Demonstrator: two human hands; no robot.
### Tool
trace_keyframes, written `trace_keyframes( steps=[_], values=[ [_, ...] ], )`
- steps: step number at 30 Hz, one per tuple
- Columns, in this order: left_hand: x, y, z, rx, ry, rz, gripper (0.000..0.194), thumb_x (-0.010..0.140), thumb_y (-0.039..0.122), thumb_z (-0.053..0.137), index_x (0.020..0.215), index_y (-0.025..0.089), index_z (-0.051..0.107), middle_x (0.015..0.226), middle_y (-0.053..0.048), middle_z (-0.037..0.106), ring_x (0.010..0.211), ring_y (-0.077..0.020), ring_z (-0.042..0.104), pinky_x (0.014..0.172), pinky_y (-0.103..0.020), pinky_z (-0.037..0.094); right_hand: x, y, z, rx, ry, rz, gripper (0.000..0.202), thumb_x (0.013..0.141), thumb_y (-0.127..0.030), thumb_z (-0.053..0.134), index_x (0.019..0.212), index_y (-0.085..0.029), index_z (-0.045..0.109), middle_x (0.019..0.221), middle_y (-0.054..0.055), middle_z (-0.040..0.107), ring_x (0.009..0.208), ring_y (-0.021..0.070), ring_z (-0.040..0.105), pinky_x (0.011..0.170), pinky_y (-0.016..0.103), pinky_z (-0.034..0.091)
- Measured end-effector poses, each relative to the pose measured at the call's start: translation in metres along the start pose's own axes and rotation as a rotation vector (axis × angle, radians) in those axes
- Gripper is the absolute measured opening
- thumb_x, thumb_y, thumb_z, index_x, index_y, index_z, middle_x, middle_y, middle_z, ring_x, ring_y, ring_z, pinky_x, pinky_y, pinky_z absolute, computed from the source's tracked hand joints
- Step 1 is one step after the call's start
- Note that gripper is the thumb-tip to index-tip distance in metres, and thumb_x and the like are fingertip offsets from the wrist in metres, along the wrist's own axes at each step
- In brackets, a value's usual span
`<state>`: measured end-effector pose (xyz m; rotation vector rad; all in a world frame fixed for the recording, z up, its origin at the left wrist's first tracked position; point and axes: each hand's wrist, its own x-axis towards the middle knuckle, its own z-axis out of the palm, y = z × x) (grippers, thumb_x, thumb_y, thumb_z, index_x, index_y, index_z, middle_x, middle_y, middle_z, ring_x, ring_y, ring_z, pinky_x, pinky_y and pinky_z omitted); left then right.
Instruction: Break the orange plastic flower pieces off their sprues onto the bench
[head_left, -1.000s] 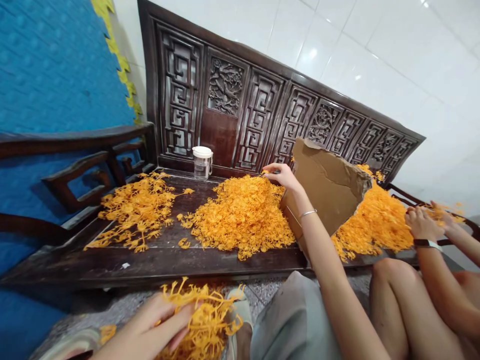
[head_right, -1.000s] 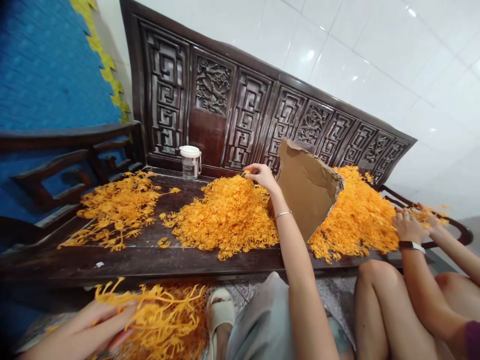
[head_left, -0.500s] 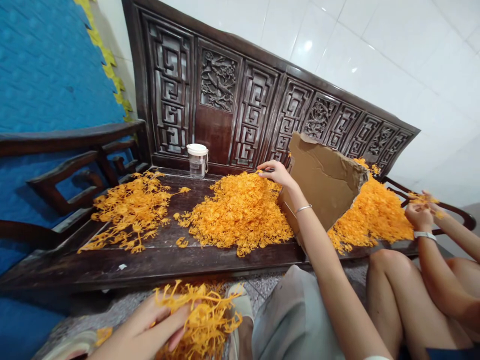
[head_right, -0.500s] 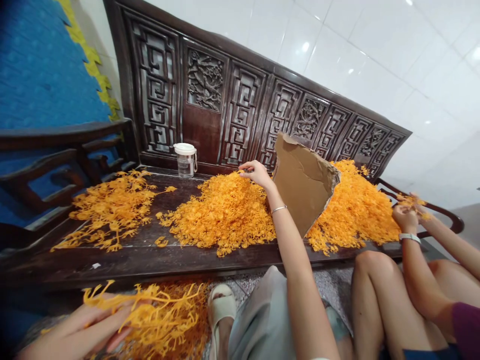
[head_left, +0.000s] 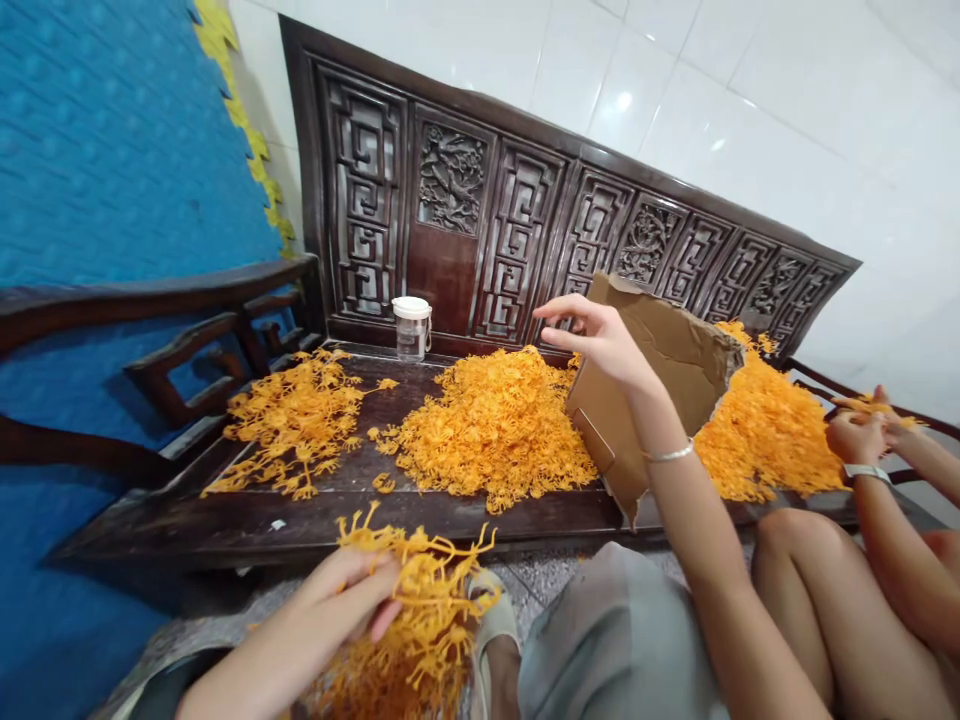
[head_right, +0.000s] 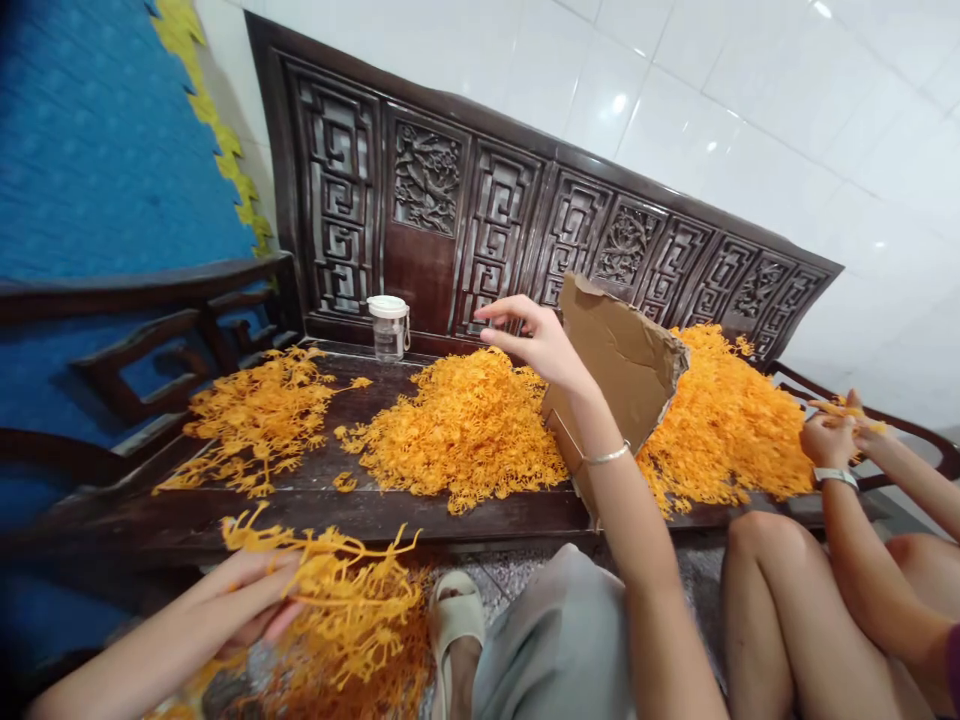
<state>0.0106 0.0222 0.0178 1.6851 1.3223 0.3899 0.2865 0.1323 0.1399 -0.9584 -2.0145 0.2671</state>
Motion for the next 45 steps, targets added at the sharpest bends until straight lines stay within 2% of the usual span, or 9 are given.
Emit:
trace_keyframes(
  steps=[5, 9, 17, 21, 31, 35, 39, 42, 45],
  values=[
    [-0.003, 0.005, -0.003, -0.157, -0.070, 0.014, 0.042, 0.066, 0.057, 0.036, 0.046, 0.020, 0.038, 0.047, 0.006, 0.031, 0.046, -0.0106, 0.026, 0.048, -0.023, 0.026, -0.049, -0.067, 0.037, 0.125, -0.460, 0.004, 0.025, 0.076, -0.029, 0.063, 0.099, -0.021, 0.062, 0.100, 0.002, 0.062, 0.095, 0.0153, 0.056, 0.087, 0.032, 0.039],
    [-0.007, 0.012, -0.004, -0.138, -0.049, 0.044, 0.046, 0.068, 0.059, 0.036, 0.043, 0.021, 0.038, 0.044, 0.006, 0.031, 0.044, -0.0104, 0.027, 0.045, -0.023, 0.027, -0.078, -0.080, 0.074, 0.181, -0.571, 0.025, 0.041, 0.066, -0.032, 0.072, 0.103, -0.020, 0.060, 0.099, 0.003, 0.064, 0.093, 0.0167, 0.057, 0.086, 0.033, 0.041],
    [-0.006, 0.010, 0.003, -0.090, -0.112, 0.148, 0.042, 0.072, 0.046, 0.035, 0.038, 0.021, 0.037, 0.040, 0.005, 0.034, 0.044, -0.0109, 0.032, 0.050, -0.025, 0.029, -0.086, -0.095, 0.098, 0.253, -0.334, 0.025, 0.051, 0.066, -0.032, 0.072, 0.112, -0.021, 0.052, 0.107, 0.006, 0.059, 0.098, 0.0171, 0.054, 0.087, 0.034, 0.040],
    [-0.008, 0.011, 0.006, -0.056, -0.173, 0.185, 0.034, 0.072, 0.034, 0.035, 0.040, 0.020, 0.036, 0.043, 0.004, 0.039, 0.049, -0.0119, 0.039, 0.056, -0.025, 0.032, -0.080, -0.100, 0.097, 0.236, -0.325, -0.003, 0.012, 0.073, -0.029, 0.067, 0.081, -0.021, 0.063, 0.078, 0.000, 0.065, 0.075, 0.0142, 0.058, 0.078, 0.033, 0.041],
    [-0.020, 0.024, -0.001, -0.161, -0.069, 0.144, 0.043, 0.073, 0.057, 0.030, 0.048, 0.021, 0.027, 0.049, 0.006, 0.027, 0.050, -0.0108, 0.027, 0.049, -0.023, 0.025, -0.095, -0.080, 0.098, 0.314, 0.118, 0.241, 0.011, 0.074, -0.026, 0.063, 0.065, -0.020, 0.061, 0.063, -0.001, 0.059, 0.060, 0.0132, 0.054, 0.059, 0.028, 0.043],
    [-0.022, 0.025, 0.005, -0.156, -0.027, 0.097, 0.043, 0.070, 0.058, 0.029, 0.047, 0.022, 0.026, 0.048, 0.007, 0.025, 0.048, -0.0109, 0.024, 0.049, -0.024, 0.026, -0.074, -0.074, 0.065, 0.142, 0.339, 0.071, 0.011, 0.075, -0.022, 0.061, 0.064, -0.020, 0.060, 0.065, 0.000, 0.059, 0.064, 0.0137, 0.055, 0.062, 0.029, 0.043],
    [-0.034, 0.010, 0.023, -0.050, -0.008, -0.031, 0.039, 0.067, 0.058, 0.028, 0.053, 0.022, 0.032, 0.057, 0.003, 0.036, 0.056, -0.0139, 0.035, 0.058, -0.027, 0.035, -0.039, -0.055, -0.019, 0.156, 1.080, -0.218, 0.011, 0.076, -0.024, 0.058, 0.066, -0.019, 0.056, 0.066, -0.001, 0.051, 0.057, 0.0105, 0.052, 0.057, 0.027, 0.041],
    [-0.035, 0.002, 0.032, 0.055, -0.025, -0.007, 0.036, 0.065, 0.056, 0.031, 0.055, 0.021, 0.035, 0.064, 0.001, 0.040, 0.065, -0.0172, 0.041, 0.065, -0.030, 0.037, -0.020, -0.050, -0.058, 0.136, 1.100, -0.315, 0.008, 0.077, -0.026, 0.059, 0.080, -0.019, 0.055, 0.071, 0.000, 0.051, 0.057, 0.0096, 0.051, 0.056, 0.026, 0.041],
    [-0.025, 0.002, 0.030, 0.102, 0.002, 0.004, 0.035, 0.064, 0.054, 0.029, 0.057, 0.021, 0.036, 0.066, -0.001, 0.041, 0.069, -0.0201, 0.043, 0.067, -0.032, 0.036, -0.008, -0.042, -0.054, 0.072, 0.917, -0.253, 0.021, 0.078, -0.025, 0.056, 0.098, -0.023, 0.051, 0.075, -0.001, 0.054, 0.057, 0.0093, 0.052, 0.057, 0.025, 0.041]
  ],
)
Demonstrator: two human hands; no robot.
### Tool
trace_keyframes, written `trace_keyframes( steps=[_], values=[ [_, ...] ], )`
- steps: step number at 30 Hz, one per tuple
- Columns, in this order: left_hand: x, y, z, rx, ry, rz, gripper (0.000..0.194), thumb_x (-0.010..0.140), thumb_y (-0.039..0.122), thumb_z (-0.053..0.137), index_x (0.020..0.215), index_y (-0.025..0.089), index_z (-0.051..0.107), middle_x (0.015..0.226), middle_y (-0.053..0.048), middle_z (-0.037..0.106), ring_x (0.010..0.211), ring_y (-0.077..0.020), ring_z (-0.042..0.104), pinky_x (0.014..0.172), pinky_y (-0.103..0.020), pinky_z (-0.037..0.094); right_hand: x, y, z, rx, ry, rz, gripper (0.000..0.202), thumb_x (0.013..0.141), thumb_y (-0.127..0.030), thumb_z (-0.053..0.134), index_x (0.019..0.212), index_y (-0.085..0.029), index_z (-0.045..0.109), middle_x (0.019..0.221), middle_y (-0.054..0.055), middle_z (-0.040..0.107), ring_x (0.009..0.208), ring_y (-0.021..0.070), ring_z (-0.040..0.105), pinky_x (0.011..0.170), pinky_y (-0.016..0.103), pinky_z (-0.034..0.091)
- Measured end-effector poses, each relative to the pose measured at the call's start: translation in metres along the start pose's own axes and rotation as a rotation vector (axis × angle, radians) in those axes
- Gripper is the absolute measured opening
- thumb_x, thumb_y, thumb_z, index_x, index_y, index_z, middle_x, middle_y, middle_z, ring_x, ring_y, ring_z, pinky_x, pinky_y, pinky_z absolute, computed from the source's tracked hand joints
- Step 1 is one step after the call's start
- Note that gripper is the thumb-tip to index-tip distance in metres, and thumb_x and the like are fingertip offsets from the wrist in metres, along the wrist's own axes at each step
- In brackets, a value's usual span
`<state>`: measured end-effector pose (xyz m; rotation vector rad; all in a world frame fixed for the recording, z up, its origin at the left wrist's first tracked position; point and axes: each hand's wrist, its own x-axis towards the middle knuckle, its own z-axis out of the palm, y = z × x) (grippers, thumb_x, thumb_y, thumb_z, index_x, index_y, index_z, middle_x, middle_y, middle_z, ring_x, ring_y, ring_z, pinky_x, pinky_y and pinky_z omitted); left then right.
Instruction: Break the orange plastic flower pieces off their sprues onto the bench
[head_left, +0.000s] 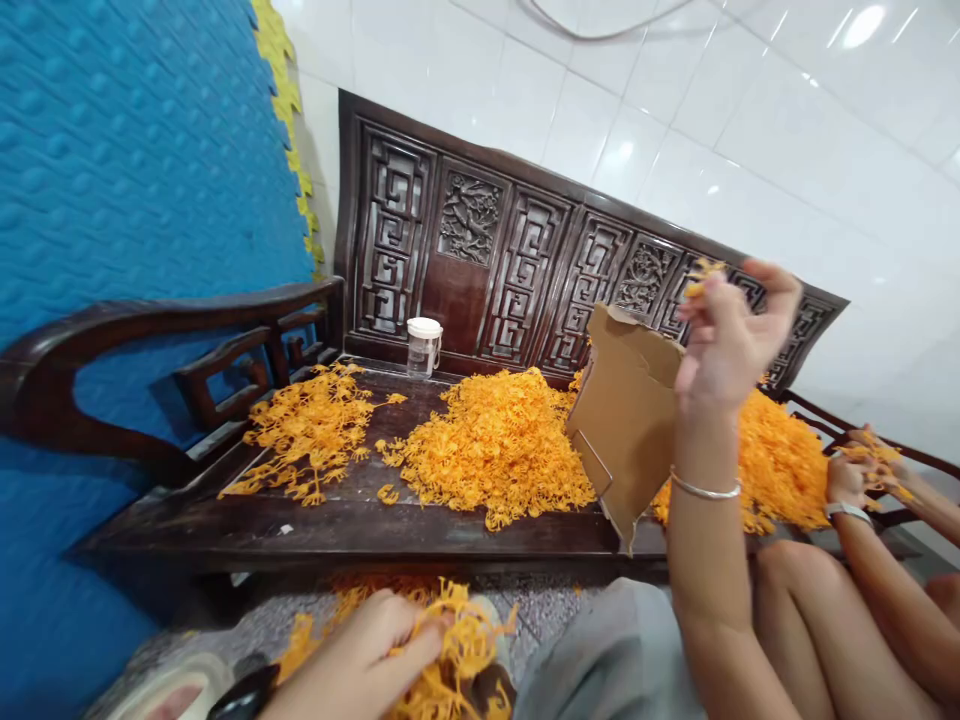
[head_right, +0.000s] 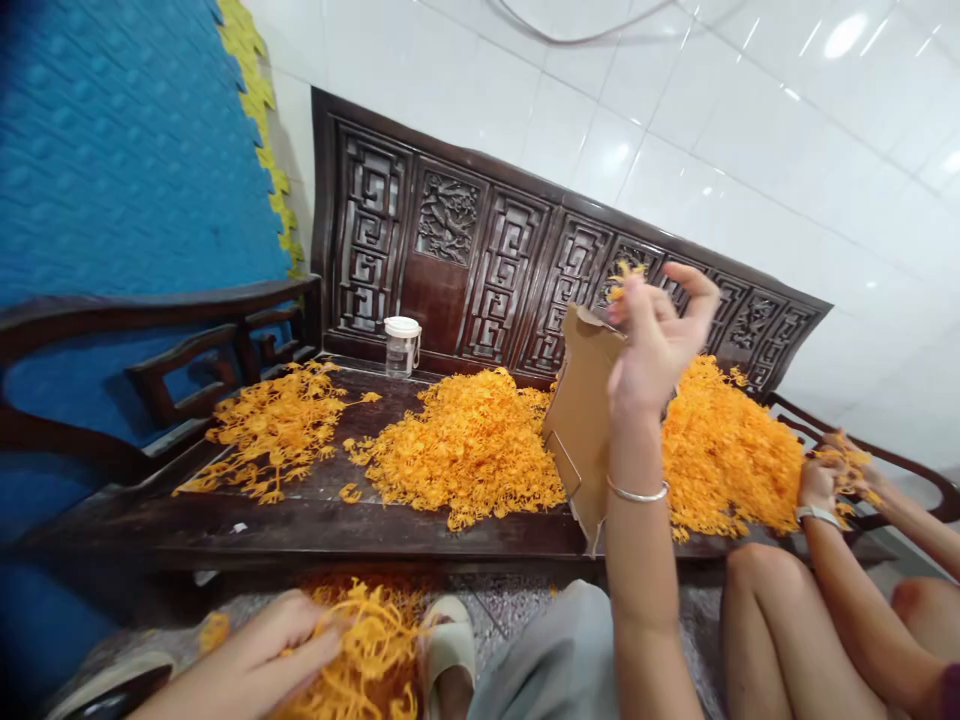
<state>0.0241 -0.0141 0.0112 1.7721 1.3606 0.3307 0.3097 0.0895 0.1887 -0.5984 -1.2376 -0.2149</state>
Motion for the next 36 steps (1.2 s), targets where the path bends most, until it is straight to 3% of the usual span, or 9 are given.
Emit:
trace_keyframes(
  steps=[5, 8, 12, 20, 25, 36],
  values=[
    [0.016, 0.002, -0.010, -0.044, 0.039, 0.014, 0.036, 0.061, 0.056, 0.030, 0.056, 0.021, 0.035, 0.064, 0.000, 0.039, 0.068, -0.0194, 0.042, 0.065, -0.031, 0.036, -0.026, 0.049, 0.025, 0.109, -0.376, 0.379, 0.020, 0.075, -0.030, 0.058, 0.092, -0.020, 0.060, 0.078, 0.001, 0.060, 0.064, 0.0102, 0.056, 0.061, 0.025, 0.045],
    [0.018, -0.001, -0.014, -0.077, 0.049, -0.001, 0.037, 0.059, 0.058, 0.033, 0.052, 0.022, 0.034, 0.060, 0.001, 0.039, 0.064, -0.0181, 0.041, 0.063, -0.030, 0.036, -0.038, 0.081, 0.032, 0.153, -0.447, 0.572, 0.026, 0.065, -0.030, 0.068, 0.087, -0.018, 0.063, 0.077, 0.001, 0.062, 0.066, 0.0107, 0.057, 0.064, 0.025, 0.046],
    [0.021, -0.007, -0.016, -0.094, 0.069, 0.019, 0.037, 0.060, 0.057, 0.035, 0.050, 0.022, 0.036, 0.056, 0.002, 0.038, 0.059, -0.0167, 0.040, 0.059, -0.028, 0.036, -0.051, 0.115, 0.037, 0.118, -0.575, 0.698, 0.033, 0.059, -0.036, 0.072, 0.084, -0.016, 0.061, 0.072, 0.002, 0.063, 0.065, 0.0118, 0.059, 0.063, 0.025, 0.048],
    [0.024, -0.013, -0.015, -0.075, 0.090, 0.059, 0.038, 0.063, 0.055, 0.039, 0.044, 0.022, 0.036, 0.052, 0.002, 0.042, 0.058, -0.0174, 0.043, 0.060, -0.028, 0.039, -0.066, 0.157, 0.035, -0.014, -0.658, 0.614, 0.032, 0.068, -0.048, 0.061, 0.079, -0.018, 0.057, 0.067, 0.002, 0.062, 0.059, 0.0123, 0.058, 0.060, 0.027, 0.047],
    [0.025, -0.009, -0.016, -0.057, 0.074, 0.061, 0.037, 0.064, 0.054, 0.038, 0.046, 0.022, 0.037, 0.054, 0.002, 0.043, 0.059, -0.0173, 0.043, 0.060, -0.028, 0.039, -0.069, 0.164, 0.033, -0.104, -0.698, 0.453, 0.027, 0.070, -0.042, 0.060, 0.084, -0.018, 0.063, 0.087, 0.003, 0.063, 0.080, 0.0142, 0.055, 0.077, 0.028, 0.043],
    [0.026, -0.007, -0.015, -0.034, 0.001, 0.083, 0.036, 0.067, 0.052, 0.033, 0.047, 0.022, 0.035, 0.055, 0.002, 0.040, 0.057, -0.0164, 0.041, 0.059, -0.028, 0.036, -0.082, 0.165, 0.037, -0.317, -0.814, 0.323, 0.017, 0.073, -0.029, 0.063, 0.087, -0.020, 0.068, 0.081, 0.004, 0.062, 0.081, 0.0189, 0.053, 0.081, 0.035, 0.037]
  ],
)
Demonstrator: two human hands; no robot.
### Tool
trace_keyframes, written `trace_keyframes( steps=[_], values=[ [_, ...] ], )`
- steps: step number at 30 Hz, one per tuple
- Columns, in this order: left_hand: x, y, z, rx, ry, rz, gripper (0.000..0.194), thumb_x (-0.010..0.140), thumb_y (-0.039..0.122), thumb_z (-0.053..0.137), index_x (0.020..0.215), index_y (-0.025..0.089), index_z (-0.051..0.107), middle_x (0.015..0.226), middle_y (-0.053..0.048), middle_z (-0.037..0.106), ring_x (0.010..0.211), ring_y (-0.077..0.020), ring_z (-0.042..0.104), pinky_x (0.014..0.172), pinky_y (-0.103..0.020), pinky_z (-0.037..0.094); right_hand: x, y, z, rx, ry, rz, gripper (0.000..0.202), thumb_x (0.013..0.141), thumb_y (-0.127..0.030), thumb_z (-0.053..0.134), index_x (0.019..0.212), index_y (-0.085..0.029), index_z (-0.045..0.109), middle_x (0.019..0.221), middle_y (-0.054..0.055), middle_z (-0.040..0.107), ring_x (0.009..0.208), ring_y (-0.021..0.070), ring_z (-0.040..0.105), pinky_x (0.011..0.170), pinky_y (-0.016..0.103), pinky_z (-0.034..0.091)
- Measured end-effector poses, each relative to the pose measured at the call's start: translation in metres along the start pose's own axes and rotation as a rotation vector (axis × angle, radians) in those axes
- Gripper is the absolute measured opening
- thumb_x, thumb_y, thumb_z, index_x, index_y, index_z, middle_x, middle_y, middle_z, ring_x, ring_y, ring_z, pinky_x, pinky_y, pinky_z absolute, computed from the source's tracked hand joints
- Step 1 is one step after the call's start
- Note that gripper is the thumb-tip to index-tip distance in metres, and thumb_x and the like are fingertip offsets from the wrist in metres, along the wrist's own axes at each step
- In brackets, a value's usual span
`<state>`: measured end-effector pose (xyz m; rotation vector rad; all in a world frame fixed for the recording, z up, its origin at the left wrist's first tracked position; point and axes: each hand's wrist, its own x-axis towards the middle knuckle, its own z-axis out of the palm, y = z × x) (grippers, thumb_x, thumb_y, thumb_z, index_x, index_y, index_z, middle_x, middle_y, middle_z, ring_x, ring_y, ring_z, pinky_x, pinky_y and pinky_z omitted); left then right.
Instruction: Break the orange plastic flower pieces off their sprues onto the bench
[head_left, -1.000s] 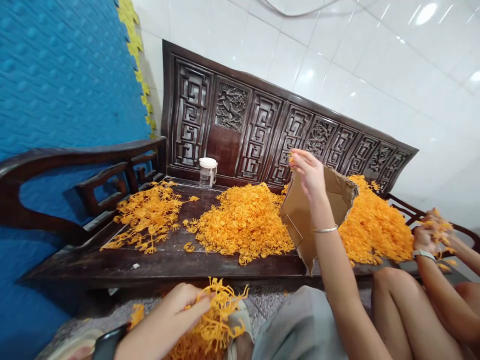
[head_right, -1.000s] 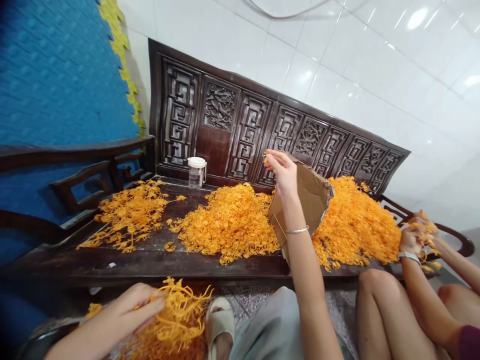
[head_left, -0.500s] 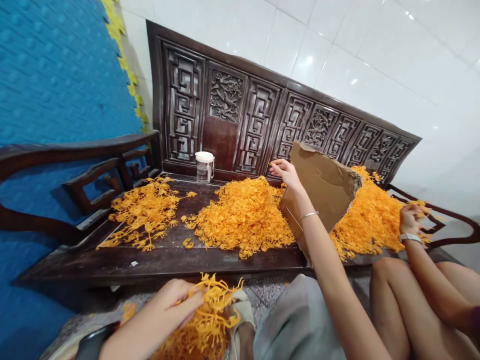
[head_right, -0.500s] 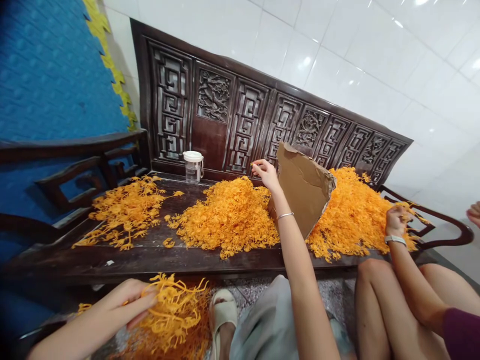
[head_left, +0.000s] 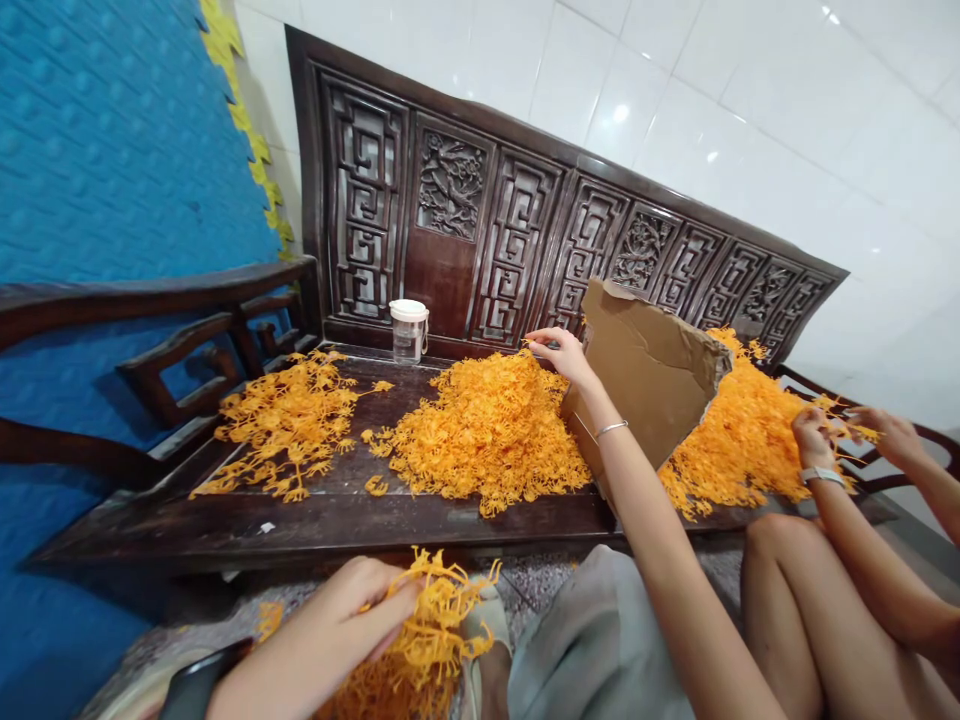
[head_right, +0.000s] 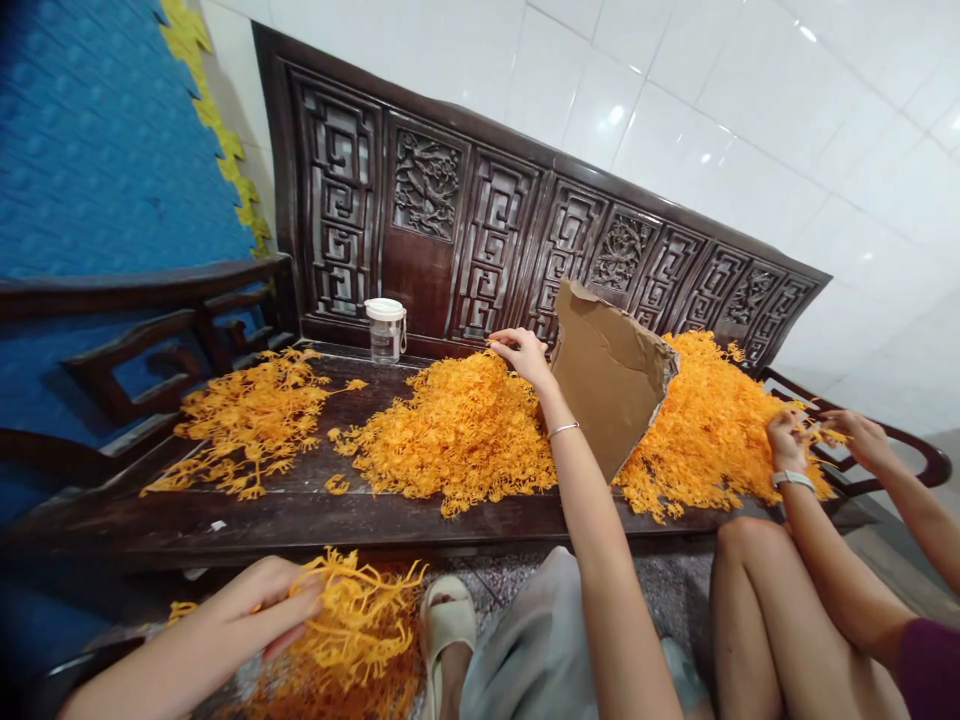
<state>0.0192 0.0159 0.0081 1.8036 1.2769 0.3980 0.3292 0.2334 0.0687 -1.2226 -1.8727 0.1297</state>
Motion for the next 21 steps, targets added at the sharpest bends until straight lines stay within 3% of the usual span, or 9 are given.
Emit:
trace_keyframes(
  steps=[7, 21],
  values=[
    [-0.003, 0.004, -0.002, 0.021, -0.007, -0.037, 0.035, 0.066, 0.052, 0.032, 0.047, 0.023, 0.034, 0.057, 0.002, 0.041, 0.060, -0.0176, 0.044, 0.063, -0.029, 0.038, -0.002, -0.005, -0.001, -0.240, -0.059, 0.025, 0.016, 0.077, -0.030, 0.061, 0.090, -0.024, 0.068, 0.092, 0.004, 0.064, 0.093, 0.0216, 0.052, 0.084, 0.037, 0.033],
    [-0.004, -0.007, -0.002, -0.019, 0.047, -0.022, 0.035, 0.069, 0.050, 0.040, 0.047, 0.022, 0.038, 0.056, 0.002, 0.045, 0.059, -0.0170, 0.044, 0.061, -0.028, 0.040, -0.001, -0.001, 0.003, -0.211, -0.073, 0.050, 0.021, 0.074, -0.031, 0.064, 0.093, -0.024, 0.068, 0.091, 0.004, 0.062, 0.086, 0.0194, 0.053, 0.082, 0.035, 0.035]
  ],
)
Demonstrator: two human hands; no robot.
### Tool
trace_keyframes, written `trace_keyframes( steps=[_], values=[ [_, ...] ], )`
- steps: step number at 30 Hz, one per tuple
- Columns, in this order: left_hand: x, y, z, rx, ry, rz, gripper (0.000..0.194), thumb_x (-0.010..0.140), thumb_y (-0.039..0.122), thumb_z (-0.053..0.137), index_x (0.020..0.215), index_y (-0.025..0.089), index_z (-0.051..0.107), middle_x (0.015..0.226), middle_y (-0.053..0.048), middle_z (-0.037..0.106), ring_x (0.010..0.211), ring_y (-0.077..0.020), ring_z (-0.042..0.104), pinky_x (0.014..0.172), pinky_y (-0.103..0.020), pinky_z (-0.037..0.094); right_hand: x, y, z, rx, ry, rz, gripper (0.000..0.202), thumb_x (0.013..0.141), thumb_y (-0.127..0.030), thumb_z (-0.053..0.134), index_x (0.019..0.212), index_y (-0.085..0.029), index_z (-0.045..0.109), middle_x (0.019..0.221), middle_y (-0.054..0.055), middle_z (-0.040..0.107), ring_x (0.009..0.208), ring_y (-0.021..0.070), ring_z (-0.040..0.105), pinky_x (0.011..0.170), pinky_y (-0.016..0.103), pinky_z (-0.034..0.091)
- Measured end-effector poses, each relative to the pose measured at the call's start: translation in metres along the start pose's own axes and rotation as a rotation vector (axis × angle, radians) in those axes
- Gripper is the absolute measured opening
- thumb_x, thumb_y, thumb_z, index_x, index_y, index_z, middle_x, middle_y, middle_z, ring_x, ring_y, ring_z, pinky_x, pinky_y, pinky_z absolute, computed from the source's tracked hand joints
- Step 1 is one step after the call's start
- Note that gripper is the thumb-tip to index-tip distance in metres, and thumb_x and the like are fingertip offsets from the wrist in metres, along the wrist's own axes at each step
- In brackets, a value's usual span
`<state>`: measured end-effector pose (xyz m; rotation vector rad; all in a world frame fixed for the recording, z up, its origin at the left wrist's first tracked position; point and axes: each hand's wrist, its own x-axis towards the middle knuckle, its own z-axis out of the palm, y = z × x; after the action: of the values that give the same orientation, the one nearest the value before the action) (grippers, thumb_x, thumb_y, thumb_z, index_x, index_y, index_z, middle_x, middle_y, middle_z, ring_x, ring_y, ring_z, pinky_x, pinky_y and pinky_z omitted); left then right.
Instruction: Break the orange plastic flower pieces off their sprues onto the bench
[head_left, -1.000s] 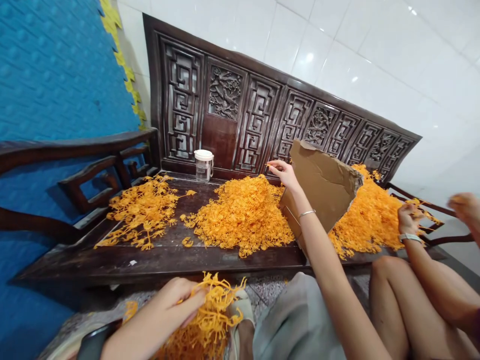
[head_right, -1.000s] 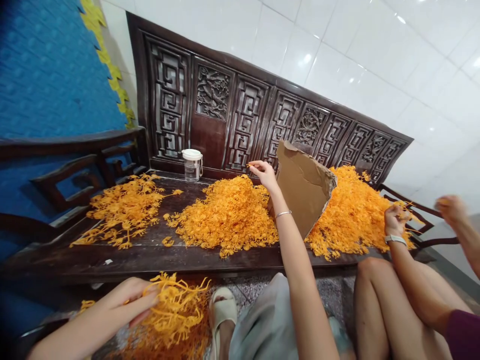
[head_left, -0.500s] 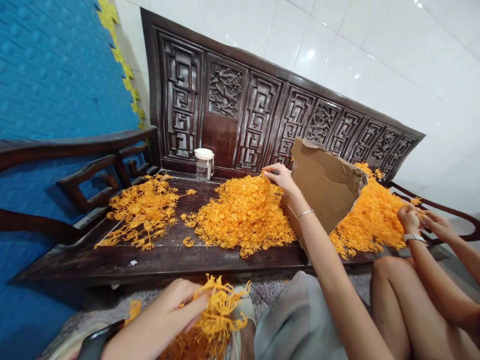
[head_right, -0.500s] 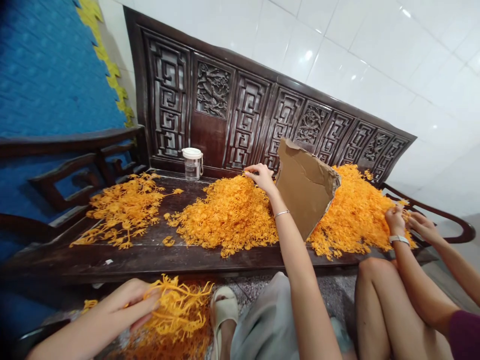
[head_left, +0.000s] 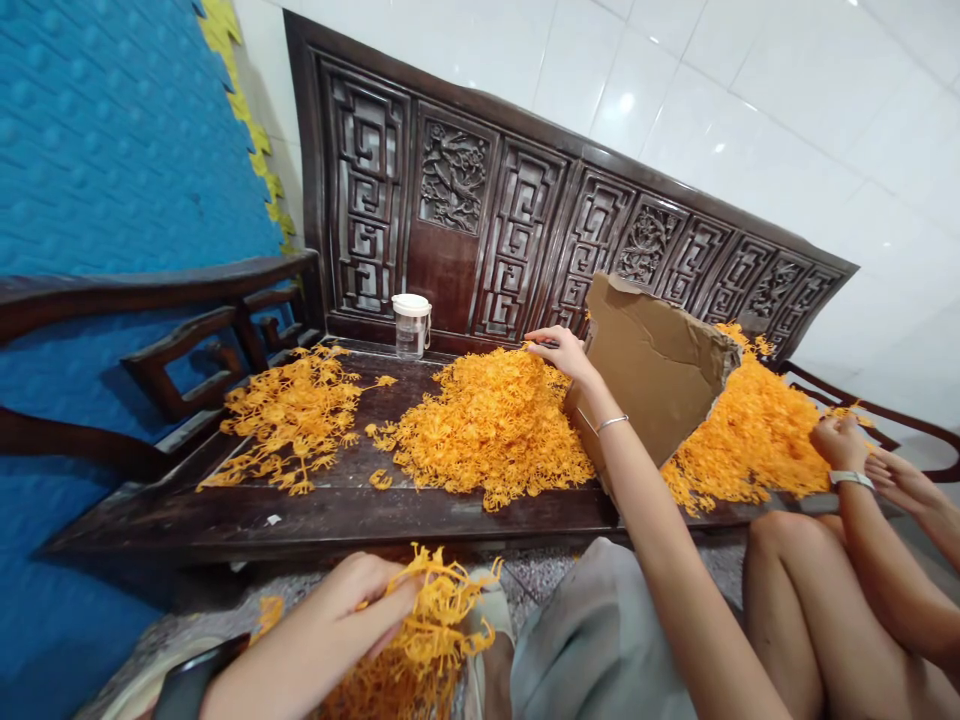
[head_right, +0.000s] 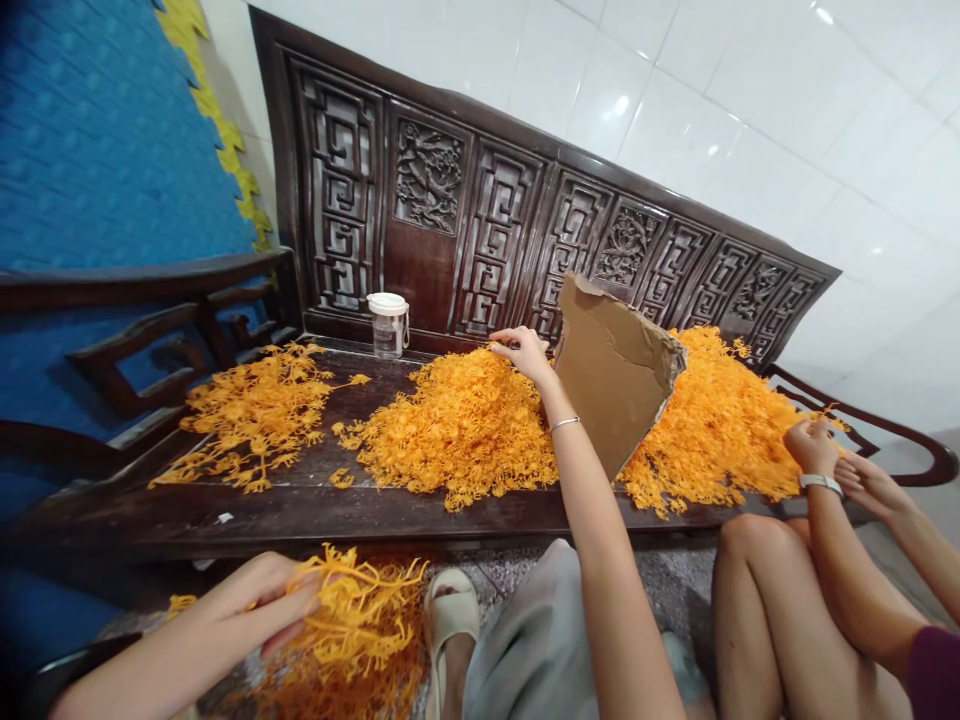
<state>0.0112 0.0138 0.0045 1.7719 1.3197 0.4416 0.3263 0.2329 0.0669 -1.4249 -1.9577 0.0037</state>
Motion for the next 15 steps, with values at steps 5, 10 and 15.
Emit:
trace_keyframes(
  steps=[5, 10, 15],
  values=[
    [0.001, 0.000, 0.000, -0.015, 0.000, 0.011, 0.035, 0.069, 0.050, 0.041, 0.047, 0.022, 0.038, 0.056, 0.002, 0.046, 0.060, -0.0170, 0.044, 0.061, -0.027, 0.039, 0.000, -0.002, -0.002, 0.064, 0.022, -0.029, 0.023, 0.073, -0.033, 0.064, 0.095, -0.024, 0.067, 0.089, 0.004, 0.061, 0.086, 0.0203, 0.052, 0.080, 0.036, 0.037],
    [0.000, 0.001, 0.000, -0.025, 0.007, 0.009, 0.036, 0.069, 0.049, 0.043, 0.046, 0.022, 0.039, 0.055, 0.002, 0.046, 0.059, -0.0164, 0.043, 0.060, -0.026, 0.038, 0.003, -0.007, -0.008, 0.100, 0.074, -0.066, 0.021, 0.074, -0.032, 0.063, 0.092, -0.021, 0.068, 0.087, 0.005, 0.063, 0.083, 0.0196, 0.053, 0.080, 0.036, 0.040],
    [0.001, 0.007, -0.006, -0.019, -0.064, 0.016, 0.039, 0.070, 0.052, 0.036, 0.045, 0.022, 0.037, 0.054, 0.002, 0.043, 0.058, -0.0167, 0.042, 0.061, -0.027, 0.035, -0.002, -0.050, -0.059, 0.236, 0.370, -0.217, 0.016, 0.077, -0.031, 0.059, 0.088, -0.020, 0.067, 0.088, 0.003, 0.063, 0.084, 0.0169, 0.054, 0.082, 0.034, 0.041]
  ],
)
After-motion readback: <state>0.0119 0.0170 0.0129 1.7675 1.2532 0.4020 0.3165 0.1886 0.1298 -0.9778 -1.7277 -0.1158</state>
